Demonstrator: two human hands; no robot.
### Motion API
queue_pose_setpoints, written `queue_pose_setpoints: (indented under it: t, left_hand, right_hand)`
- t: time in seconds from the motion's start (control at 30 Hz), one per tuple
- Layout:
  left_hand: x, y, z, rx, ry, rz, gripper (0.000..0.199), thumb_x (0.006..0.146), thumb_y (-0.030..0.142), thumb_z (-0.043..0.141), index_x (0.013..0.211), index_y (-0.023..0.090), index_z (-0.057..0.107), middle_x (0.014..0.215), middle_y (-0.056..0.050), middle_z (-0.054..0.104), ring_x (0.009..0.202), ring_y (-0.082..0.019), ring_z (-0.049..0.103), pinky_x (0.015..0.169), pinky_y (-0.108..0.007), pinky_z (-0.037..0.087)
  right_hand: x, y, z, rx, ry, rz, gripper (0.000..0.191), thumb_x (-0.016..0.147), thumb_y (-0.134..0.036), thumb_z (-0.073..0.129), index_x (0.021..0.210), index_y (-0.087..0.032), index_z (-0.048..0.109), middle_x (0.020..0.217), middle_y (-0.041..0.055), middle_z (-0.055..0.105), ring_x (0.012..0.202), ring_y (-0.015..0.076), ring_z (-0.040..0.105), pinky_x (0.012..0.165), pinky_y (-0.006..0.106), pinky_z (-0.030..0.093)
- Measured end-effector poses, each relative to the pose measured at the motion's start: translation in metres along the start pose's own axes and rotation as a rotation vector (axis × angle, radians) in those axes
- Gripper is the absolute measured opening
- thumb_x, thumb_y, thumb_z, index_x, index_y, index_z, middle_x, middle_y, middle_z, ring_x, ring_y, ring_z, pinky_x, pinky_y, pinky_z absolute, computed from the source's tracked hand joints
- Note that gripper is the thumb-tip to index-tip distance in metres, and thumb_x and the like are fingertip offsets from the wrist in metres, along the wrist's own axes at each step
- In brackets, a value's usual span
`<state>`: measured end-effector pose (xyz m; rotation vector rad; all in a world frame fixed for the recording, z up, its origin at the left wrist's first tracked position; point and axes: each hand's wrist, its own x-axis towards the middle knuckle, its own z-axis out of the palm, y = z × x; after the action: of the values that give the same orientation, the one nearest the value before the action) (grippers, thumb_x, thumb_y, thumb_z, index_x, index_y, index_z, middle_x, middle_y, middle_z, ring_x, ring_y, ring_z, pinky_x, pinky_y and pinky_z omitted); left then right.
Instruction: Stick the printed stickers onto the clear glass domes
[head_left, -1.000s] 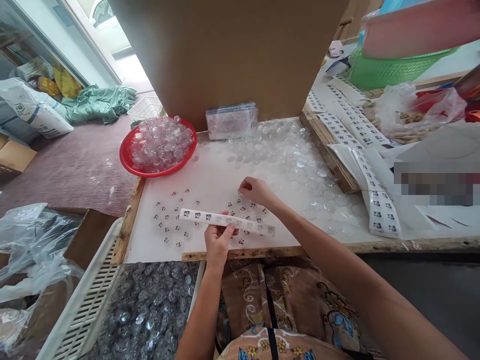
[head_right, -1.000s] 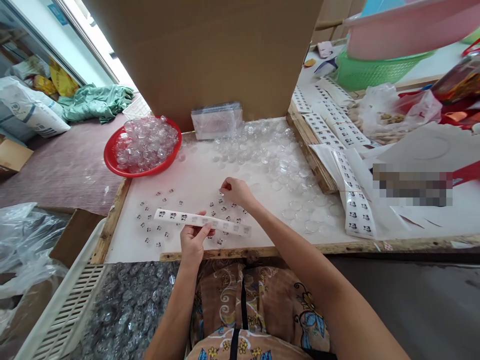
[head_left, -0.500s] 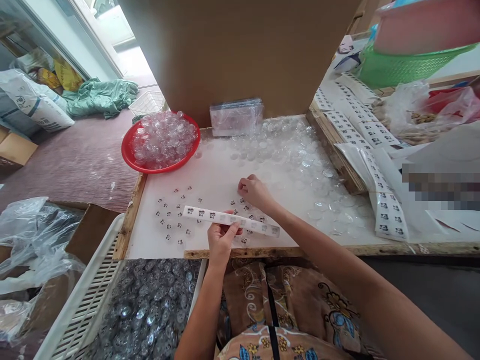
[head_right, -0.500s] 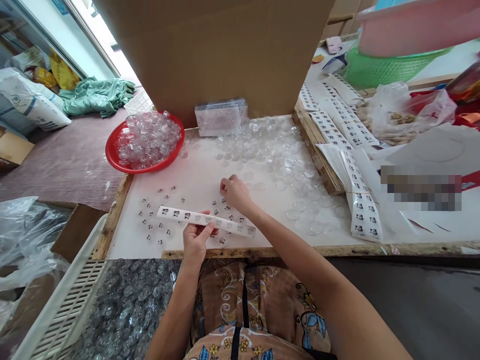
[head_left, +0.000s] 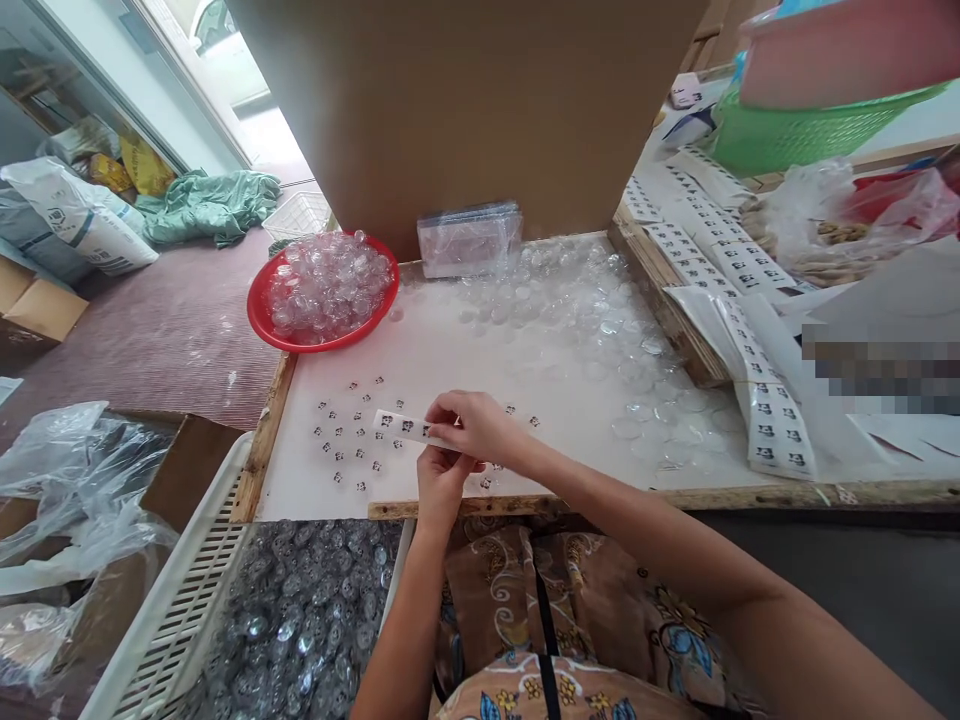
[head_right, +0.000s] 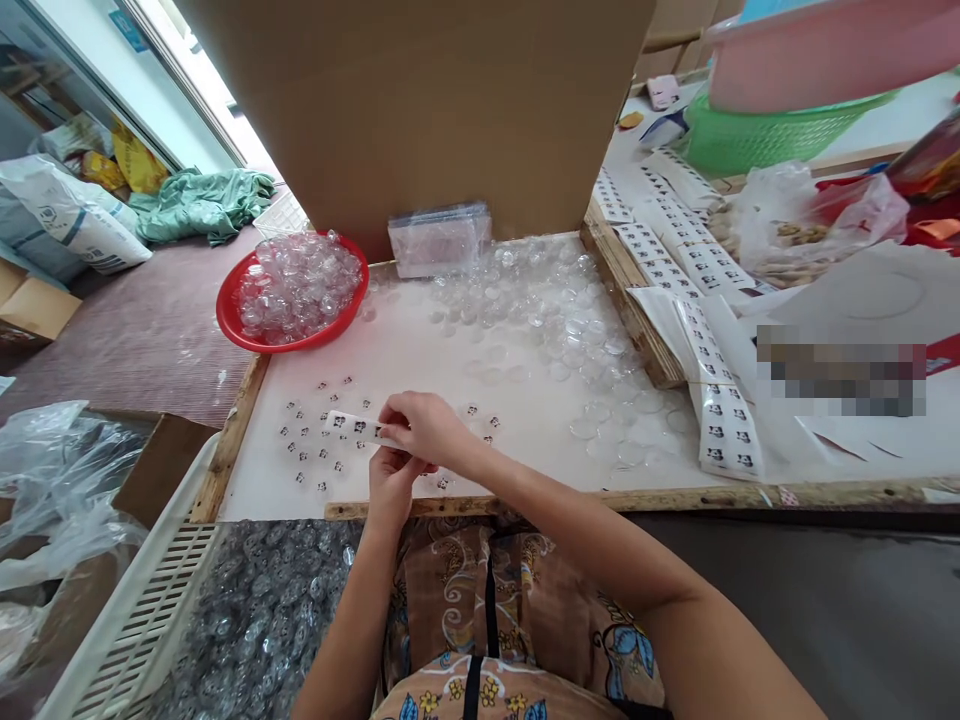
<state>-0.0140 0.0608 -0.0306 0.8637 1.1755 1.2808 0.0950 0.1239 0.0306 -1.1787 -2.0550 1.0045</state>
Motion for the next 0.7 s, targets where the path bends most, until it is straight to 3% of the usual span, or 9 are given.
queue_pose_setpoints:
  t: [0.13, 0.27, 0.37, 0.5, 0.6, 0.7]
  left_hand:
    - [0.003, -0.004, -0.003, 0.027, 0.018, 0.057, 0.024, 0.062, 0.027, 0.081, 0.072, 0.014, 0.063, 0.057, 0.003, 0.063, 0.055, -0.011, 0.058, 0.051, -0.021, 0.047]
    - [0.000, -0.001, -0.002, 0.023, 0.012, 0.020, 0.025, 0.065, 0.030, 0.080, 0.075, 0.014, 0.064, 0.061, 0.001, 0.065, 0.056, -0.013, 0.061, 0.054, -0.023, 0.051]
    - [-0.003, 0.003, 0.000, 0.027, -0.003, -0.019, 0.031, 0.069, 0.034, 0.079, 0.091, 0.014, 0.068, 0.074, -0.003, 0.070, 0.061, -0.014, 0.065, 0.059, -0.027, 0.056]
    - [-0.004, 0.005, 0.001, 0.043, -0.022, -0.024, 0.036, 0.071, 0.035, 0.078, 0.100, 0.014, 0.070, 0.079, -0.004, 0.071, 0.064, -0.014, 0.065, 0.060, -0.027, 0.058]
    - [-0.004, 0.004, 0.001, 0.031, -0.032, -0.020, 0.036, 0.071, 0.035, 0.078, 0.099, 0.014, 0.071, 0.080, -0.004, 0.070, 0.064, -0.013, 0.064, 0.060, -0.025, 0.058]
    - [-0.004, 0.004, 0.001, 0.023, -0.030, -0.022, 0.035, 0.071, 0.034, 0.078, 0.099, 0.015, 0.071, 0.081, -0.004, 0.070, 0.065, -0.013, 0.065, 0.059, -0.024, 0.058]
  right_hand:
    - [-0.009, -0.011, 0.013, -0.151, 0.127, -0.067, 0.005, 0.084, -0.014, 0.062, 0.083, -0.018, 0.065, 0.082, 0.0039, 0.066, 0.076, 0.0155, 0.058, 0.069, 0.026, 0.040]
    - [-0.008, 0.002, -0.003, 0.043, 0.241, -0.147, 0.006, 0.084, -0.016, 0.060, 0.080, -0.019, 0.063, 0.091, 0.0055, 0.065, 0.083, 0.0155, 0.059, 0.072, 0.026, 0.043]
    - [-0.002, 0.035, -0.036, 0.151, 0.335, 0.039, 0.009, 0.083, -0.026, 0.060, 0.079, -0.019, 0.061, 0.074, 0.0019, 0.063, 0.068, 0.0136, 0.056, 0.063, 0.026, 0.042]
    - [-0.003, 0.090, -0.076, -0.011, 0.354, 0.350, 0.012, 0.078, -0.028, 0.061, 0.071, -0.019, 0.058, 0.065, -0.0002, 0.059, 0.058, 0.0119, 0.049, 0.056, 0.026, 0.036]
    - [-0.009, 0.114, -0.087, -0.162, 0.311, 0.477, 0.011, 0.077, -0.025, 0.060, 0.068, -0.019, 0.057, 0.064, -0.0008, 0.058, 0.058, 0.0117, 0.048, 0.055, 0.025, 0.033]
    - [-0.012, 0.120, -0.085, -0.232, 0.277, 0.514, 0.008, 0.076, -0.023, 0.060, 0.070, -0.019, 0.058, 0.066, -0.0004, 0.059, 0.060, 0.0121, 0.050, 0.056, 0.025, 0.033]
